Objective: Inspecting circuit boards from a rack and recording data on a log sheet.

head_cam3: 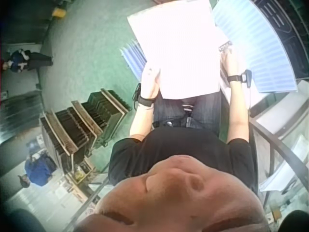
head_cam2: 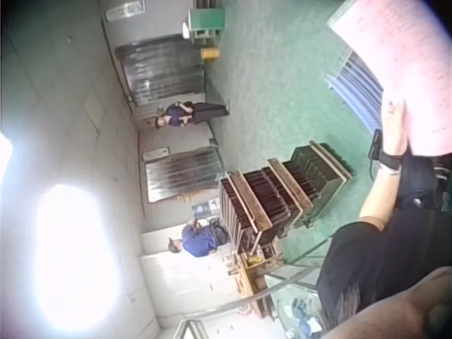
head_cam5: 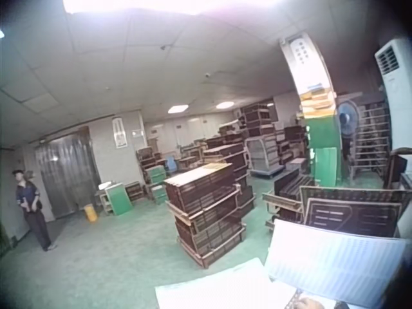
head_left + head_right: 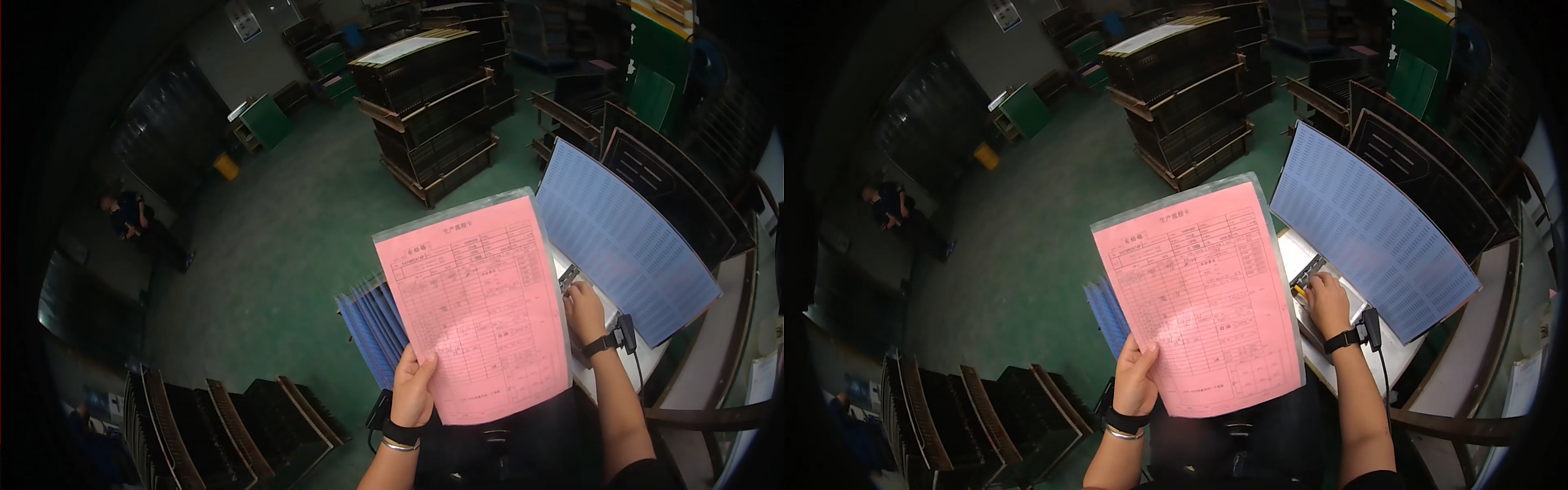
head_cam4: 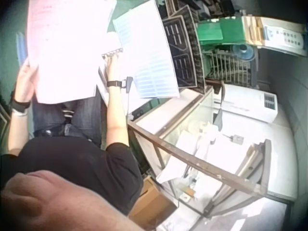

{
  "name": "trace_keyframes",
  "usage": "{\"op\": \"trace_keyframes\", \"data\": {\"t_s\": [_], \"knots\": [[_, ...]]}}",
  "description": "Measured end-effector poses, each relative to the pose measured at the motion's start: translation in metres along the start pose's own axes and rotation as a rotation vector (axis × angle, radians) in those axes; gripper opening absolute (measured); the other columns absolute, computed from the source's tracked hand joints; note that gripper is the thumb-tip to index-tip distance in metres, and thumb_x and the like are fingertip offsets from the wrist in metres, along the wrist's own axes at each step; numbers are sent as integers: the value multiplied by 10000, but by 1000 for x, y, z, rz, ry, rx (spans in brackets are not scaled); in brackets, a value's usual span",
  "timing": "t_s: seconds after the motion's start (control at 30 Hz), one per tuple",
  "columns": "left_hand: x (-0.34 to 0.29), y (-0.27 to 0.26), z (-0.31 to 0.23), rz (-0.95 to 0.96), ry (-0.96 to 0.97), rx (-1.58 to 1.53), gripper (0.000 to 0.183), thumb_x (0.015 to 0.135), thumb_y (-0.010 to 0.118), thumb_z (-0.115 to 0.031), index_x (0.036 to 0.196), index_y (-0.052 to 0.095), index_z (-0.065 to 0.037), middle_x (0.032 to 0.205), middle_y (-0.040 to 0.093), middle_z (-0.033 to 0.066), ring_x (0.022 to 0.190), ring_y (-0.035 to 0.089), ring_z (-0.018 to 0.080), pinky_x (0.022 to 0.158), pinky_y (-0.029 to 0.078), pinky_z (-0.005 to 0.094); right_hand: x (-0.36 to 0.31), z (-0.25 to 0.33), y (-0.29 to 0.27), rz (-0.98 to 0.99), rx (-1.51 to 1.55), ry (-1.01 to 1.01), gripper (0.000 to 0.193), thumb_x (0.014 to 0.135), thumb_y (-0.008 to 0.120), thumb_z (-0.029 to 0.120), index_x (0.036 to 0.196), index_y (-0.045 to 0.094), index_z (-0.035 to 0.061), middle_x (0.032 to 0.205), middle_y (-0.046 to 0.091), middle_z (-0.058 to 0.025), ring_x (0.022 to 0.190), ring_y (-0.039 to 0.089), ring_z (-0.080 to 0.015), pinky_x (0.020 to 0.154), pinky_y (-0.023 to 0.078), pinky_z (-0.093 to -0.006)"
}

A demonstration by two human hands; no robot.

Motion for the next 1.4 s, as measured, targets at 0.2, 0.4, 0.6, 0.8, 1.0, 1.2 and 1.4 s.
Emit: {"op": "trace_keyframes", "data": {"t_s": [0.2, 0.4, 0.6, 0.8, 1.0, 1.2, 1.4], "knots": [[-2, 6, -3, 19, -8, -6, 370, 912, 496, -66, 1264, 416, 14, 1248, 519, 111, 1129, 497, 174, 980, 367, 314, -9, 6, -1, 16, -84, -108, 152, 718, 676, 122, 831, 616, 40, 1086, 571, -103, 1029, 513, -279, 831, 418, -416], [-6, 3, -9, 36, -11, -17, 360, 903, 497, -51, 1254, 433, -1, 1242, 525, 100, 1127, 501, 174, 977, 373, 317, -10, 33, -76, -382, 219, -11, 114, 779, 645, 103, 841, 607, 16, 1029, 595, -94, 951, 553, -243, 844, 421, -356], [-2, 7, -5, 91, -21, -8, 336, 894, 514, -53, 1220, 456, 4, 1206, 542, 96, 1093, 509, 170, 966, 368, 308, -70, 53, -155, -621, 1059, 115, 152, 943, 466, 138, 956, 542, 7, 775, 551, -38, 729, 518, -102, 665, 422, -245], [-12, 20, -20, 174, 90, 57, 380, 878, 516, -61, 1241, 427, 11, 1215, 525, 125, 1107, 494, 215, 985, 346, 332, -157, 114, -277, -521, 542, -126, 161, 883, 533, 119, 931, 629, -1, 644, 457, -9, 569, 424, -115, 548, 365, -235], [-44, 77, -21, 315, -63, 117, 444, 855, 591, -144, 1254, 437, -22, 1277, 476, 115, 1181, 438, 228, 1009, 339, 365, -294, 126, -435, -1094, 491, -331, 607, 934, 286, 532, 856, 536, -16, 751, 467, -113, 540, 464, -166, 535, 450, -264], [-62, 104, -12, 372, -90, 104, 415, 860, 578, -118, 1242, 450, -15, 1254, 501, 103, 1147, 474, 202, 980, 373, 335, -350, 13, -512, -940, 392, 337, 500, 976, 305, 405, 812, 548, 0, 537, 467, -11, 418, 446, -69, 410, 353, -187], [-67, 109, -7, 370, -70, 100, 387, 865, 553, -67, 1232, 448, -4, 1244, 504, 112, 1136, 480, 206, 980, 375, 336, -295, -88, -466, -546, 755, 474, 196, 906, 537, 220, 898, 534, 25, 705, 549, -19, 593, 534, -83, 576, 475, -217]]}}
Point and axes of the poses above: each hand's wrist, its own x-axis towards the middle knuckle, its own y-axis out of the palm, z = x × y, the point moved 8 cm from there along x, towards the middle knuckle
